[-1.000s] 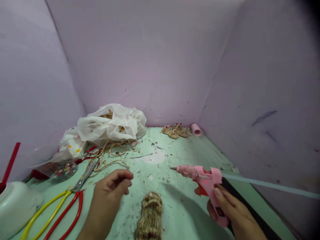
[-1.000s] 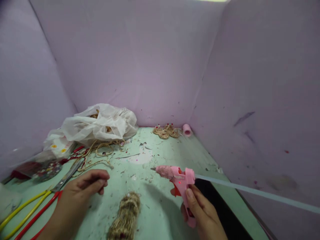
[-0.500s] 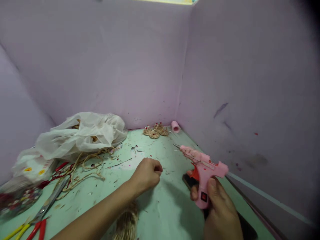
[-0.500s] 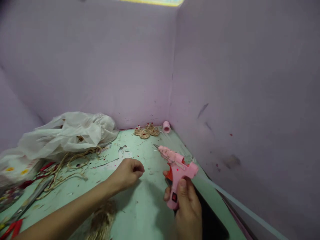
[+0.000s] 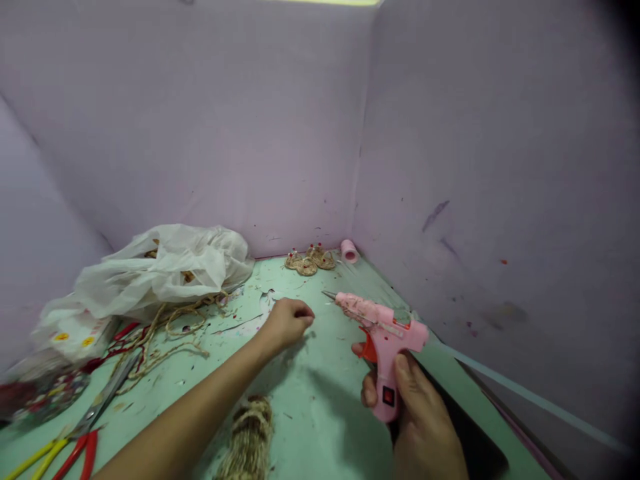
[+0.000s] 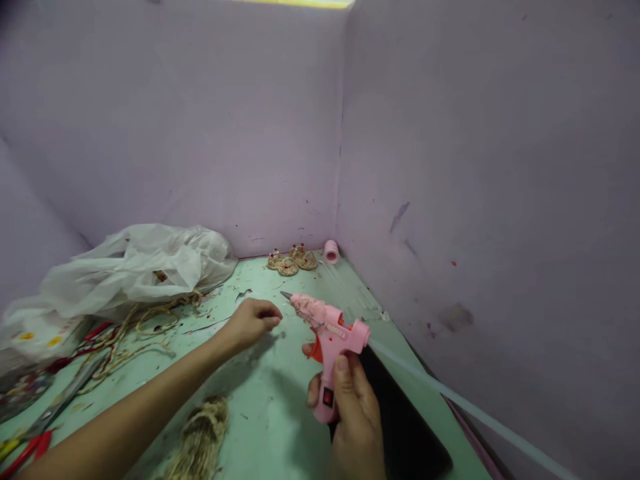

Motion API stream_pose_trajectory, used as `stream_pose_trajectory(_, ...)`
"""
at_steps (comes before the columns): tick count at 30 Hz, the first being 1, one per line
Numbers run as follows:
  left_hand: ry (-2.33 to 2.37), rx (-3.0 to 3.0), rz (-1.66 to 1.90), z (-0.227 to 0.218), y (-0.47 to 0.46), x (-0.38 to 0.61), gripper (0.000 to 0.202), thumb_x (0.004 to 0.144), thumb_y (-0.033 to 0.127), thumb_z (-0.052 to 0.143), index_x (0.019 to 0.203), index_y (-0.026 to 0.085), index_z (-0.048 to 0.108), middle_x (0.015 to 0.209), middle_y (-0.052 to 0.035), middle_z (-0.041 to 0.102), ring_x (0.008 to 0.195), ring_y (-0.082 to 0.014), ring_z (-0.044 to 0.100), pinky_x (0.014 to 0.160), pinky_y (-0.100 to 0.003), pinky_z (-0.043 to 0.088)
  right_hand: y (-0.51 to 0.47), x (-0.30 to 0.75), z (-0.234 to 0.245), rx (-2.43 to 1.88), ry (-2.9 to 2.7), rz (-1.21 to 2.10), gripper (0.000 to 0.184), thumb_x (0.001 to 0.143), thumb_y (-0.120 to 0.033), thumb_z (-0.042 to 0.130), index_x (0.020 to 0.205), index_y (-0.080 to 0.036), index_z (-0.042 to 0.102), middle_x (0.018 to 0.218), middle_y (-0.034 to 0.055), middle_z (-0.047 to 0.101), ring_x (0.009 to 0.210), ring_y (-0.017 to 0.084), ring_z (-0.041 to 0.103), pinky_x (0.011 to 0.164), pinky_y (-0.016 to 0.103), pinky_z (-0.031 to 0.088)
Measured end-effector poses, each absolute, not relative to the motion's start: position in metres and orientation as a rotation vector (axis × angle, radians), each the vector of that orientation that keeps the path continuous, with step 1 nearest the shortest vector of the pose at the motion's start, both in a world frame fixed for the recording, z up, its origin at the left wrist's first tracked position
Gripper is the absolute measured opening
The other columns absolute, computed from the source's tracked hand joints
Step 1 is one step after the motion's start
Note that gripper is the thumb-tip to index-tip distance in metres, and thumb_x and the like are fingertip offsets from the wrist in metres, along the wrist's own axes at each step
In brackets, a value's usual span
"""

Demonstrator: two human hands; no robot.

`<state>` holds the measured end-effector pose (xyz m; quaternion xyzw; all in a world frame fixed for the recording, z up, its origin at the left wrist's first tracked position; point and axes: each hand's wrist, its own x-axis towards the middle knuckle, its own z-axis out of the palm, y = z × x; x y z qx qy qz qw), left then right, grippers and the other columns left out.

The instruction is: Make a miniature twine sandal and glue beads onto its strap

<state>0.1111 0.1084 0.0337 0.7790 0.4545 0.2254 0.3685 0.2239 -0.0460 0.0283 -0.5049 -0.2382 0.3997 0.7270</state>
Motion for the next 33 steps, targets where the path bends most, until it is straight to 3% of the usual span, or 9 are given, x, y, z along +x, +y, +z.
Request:
stream_pose_trajectory(3, 1.216, 1.747, 0.736, 0.054, 0.078, 0.066, 0.018, 0.070, 0.025, 0.053, 0.076, 0.011, 0.064, 0.055, 0.0006, 0.054, 0.049, -0.0091, 0.045, 0.049, -0.021, 0.036, -0.047, 0.219, 0.028, -1.088, -0.636, 0.991, 0.032, 0.068, -0.047, 0.064, 0.079, -0.017, 0.061, 0.050, -0.0026, 0.052, 0.048, 0.011, 0.043, 0.047, 0.024, 0.035)
stream_pose_trajectory(5, 1.123, 1.283, 0.862, 0.057, 0.051, 0.036, 0.018, 0.064, 0.028, 0.063, 0.072, 0.011, 0.062, 0.052, 0.0022, 0.051, 0.046, -0.0079, 0.044, 0.047, -0.020, 0.035, -0.046, 0.211, 0.027, -1.142, -0.656, 1.055, 0.033, 0.060, -0.041, 0.073, 0.080, -0.016, 0.062, 0.048, -0.0046, 0.048, 0.044, 0.009, 0.040, 0.044, 0.023, 0.032)
stream_pose_trajectory(8, 0.990, 0.908, 0.936, 0.046, 0.021, 0.005, 0.021, 0.057, 0.025, 0.072, 0.070, 0.011, 0.062, 0.053, 0.0012, 0.053, 0.048, -0.0077, 0.047, 0.047, -0.019, 0.037, -0.041, 0.195, 0.030, -1.176, -0.594, 1.118, 0.033, 0.057, -0.035, 0.075, 0.078, -0.015, 0.061, 0.046, -0.0066, 0.045, 0.042, 0.008, 0.036, 0.041, 0.022, 0.030)
stream_pose_trajectory(13, 0.927, 0.678, 1.043, 0.028, 0.017, -0.016, 0.017, 0.057, 0.016, 0.072, 0.070, 0.011, 0.062, 0.055, 0.0007, 0.055, 0.049, -0.0073, 0.049, 0.049, -0.019, 0.040, -0.029, 0.169, 0.047, -1.179, -0.554, 1.190, 0.032, 0.049, -0.031, 0.078, 0.068, -0.013, 0.060, 0.048, -0.0053, 0.048, 0.040, 0.007, 0.037, 0.037, 0.021, 0.031)
stream_pose_trajectory(20, 0.860, 0.651, 1.070, 0.026, 0.023, -0.026, 0.017, 0.060, 0.019, 0.072, 0.071, 0.011, 0.063, 0.058, -0.0007, 0.057, 0.050, -0.0076, 0.050, 0.049, -0.019, 0.039, -0.005, 0.130, 0.045, -1.207, -0.629, 1.267, 0.034, 0.049, -0.023, 0.076, 0.078, -0.012, 0.061, 0.072, 0.0025, 0.063, 0.052, 0.010, 0.052, 0.039, 0.019, 0.040)
stream_pose_trajectory(25, 0.870, 0.688, 1.077, 0.019, 0.014, -0.023, 0.023, 0.057, 0.025, 0.075, 0.072, 0.010, 0.066, 0.054, 0.0002, 0.055, 0.049, -0.0064, 0.048, 0.049, -0.018, 0.038, 0.002, 0.109, 0.023, -1.250, -0.831, 1.278, 0.032, 0.054, -0.022, 0.072, 0.081, -0.012, 0.061, 0.064, 0.0015, 0.063, 0.046, 0.011, 0.051, 0.039, 0.022, 0.040)
stream_pose_trajectory(30, 0.866, 0.714, 1.040, 0.018, 0.007, -0.018, 0.023, 0.058, 0.027, 0.075, 0.073, 0.011, 0.067, 0.053, 0.0001, 0.056, 0.047, -0.0059, 0.048, 0.047, -0.017, 0.036, -0.005, 0.114, 0.023, -1.292, -0.908, 1.224, 0.032, 0.055, -0.023, 0.071, 0.083, -0.013, 0.061, 0.073, 0.0053, 0.067, 0.055, 0.017, 0.058, 0.043, 0.025, 0.045)
stream_pose_trajectory(33, 0.866, 0.712, 1.052, 0.017, 0.004, -0.014, 0.022, 0.057, 0.026, 0.075, 0.071, 0.011, 0.068, 0.052, 0.0001, 0.057, 0.047, -0.0061, 0.048, 0.046, -0.017, 0.037, -0.008, 0.113, 0.025, -1.268, -0.955, 1.245, 0.028, 0.056, -0.025, 0.070, 0.080, -0.013, 0.060, 0.065, 0.0033, 0.066, 0.050, 0.016, 0.057, 0.041, 0.025, 0.043)
